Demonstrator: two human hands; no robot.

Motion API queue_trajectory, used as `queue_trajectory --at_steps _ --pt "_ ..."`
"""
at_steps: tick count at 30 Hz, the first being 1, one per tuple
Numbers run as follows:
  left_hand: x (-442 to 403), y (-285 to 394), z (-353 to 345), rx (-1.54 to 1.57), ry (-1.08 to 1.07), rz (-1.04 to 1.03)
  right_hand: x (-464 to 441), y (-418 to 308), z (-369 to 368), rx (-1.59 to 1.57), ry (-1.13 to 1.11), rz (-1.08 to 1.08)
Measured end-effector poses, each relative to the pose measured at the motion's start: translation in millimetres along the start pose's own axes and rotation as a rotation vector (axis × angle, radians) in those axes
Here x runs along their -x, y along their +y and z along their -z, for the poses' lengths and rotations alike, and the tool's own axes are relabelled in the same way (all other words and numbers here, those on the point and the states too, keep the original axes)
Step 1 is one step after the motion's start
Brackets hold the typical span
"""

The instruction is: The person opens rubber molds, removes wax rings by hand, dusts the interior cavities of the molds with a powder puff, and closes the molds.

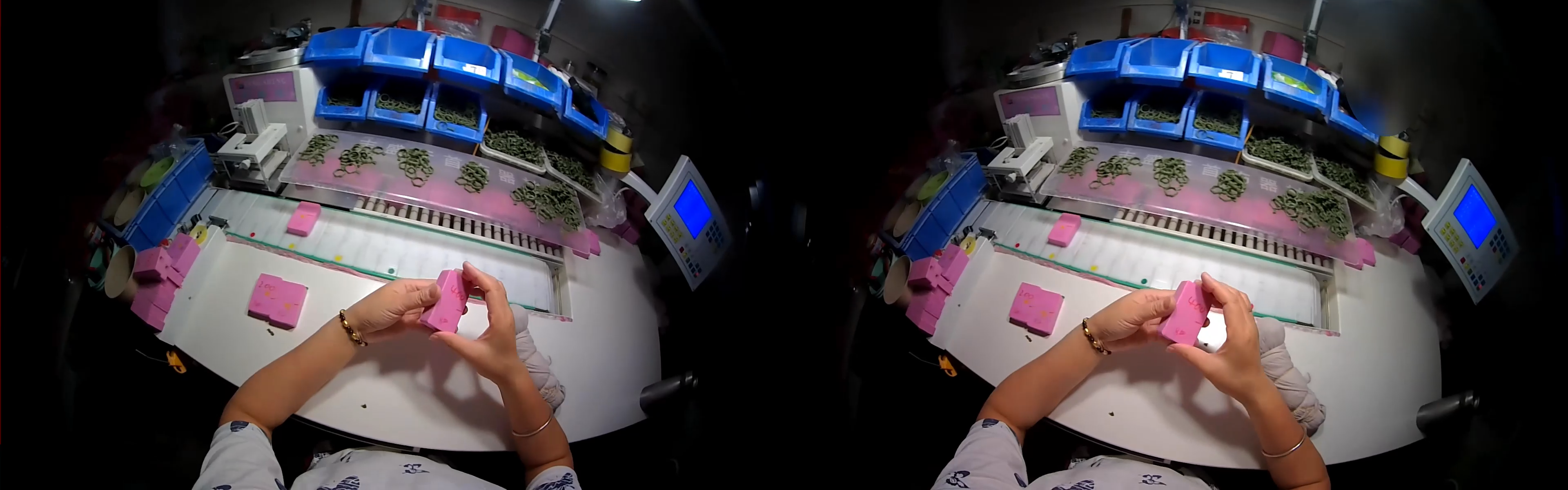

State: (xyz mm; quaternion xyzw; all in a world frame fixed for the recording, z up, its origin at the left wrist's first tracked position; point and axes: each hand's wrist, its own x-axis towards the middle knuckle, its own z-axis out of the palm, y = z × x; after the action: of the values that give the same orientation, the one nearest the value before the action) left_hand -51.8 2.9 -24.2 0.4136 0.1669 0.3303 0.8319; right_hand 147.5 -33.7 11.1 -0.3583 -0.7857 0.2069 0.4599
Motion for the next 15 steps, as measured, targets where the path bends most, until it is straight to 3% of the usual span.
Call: queue_trajectory --at_steps 1,8,12,15 --pt "-4 -2 -4 0.017 -0.015 -0.011 3 5 3 0.03 0.005 0.023" --pt "-12 -6 -36 -0.75 0.116 -0.294 8 12 14 -0.15 -0.102 -0.176" --pt "-7 -2 -22 -0.687 -0.033 -0.213 9 4 20 -0.11 -0.133 -0.076" --pt "-6 0 -15 -0.774 -0.055 -0.286 11 7 18 -0.218 -0.117 -0.107"
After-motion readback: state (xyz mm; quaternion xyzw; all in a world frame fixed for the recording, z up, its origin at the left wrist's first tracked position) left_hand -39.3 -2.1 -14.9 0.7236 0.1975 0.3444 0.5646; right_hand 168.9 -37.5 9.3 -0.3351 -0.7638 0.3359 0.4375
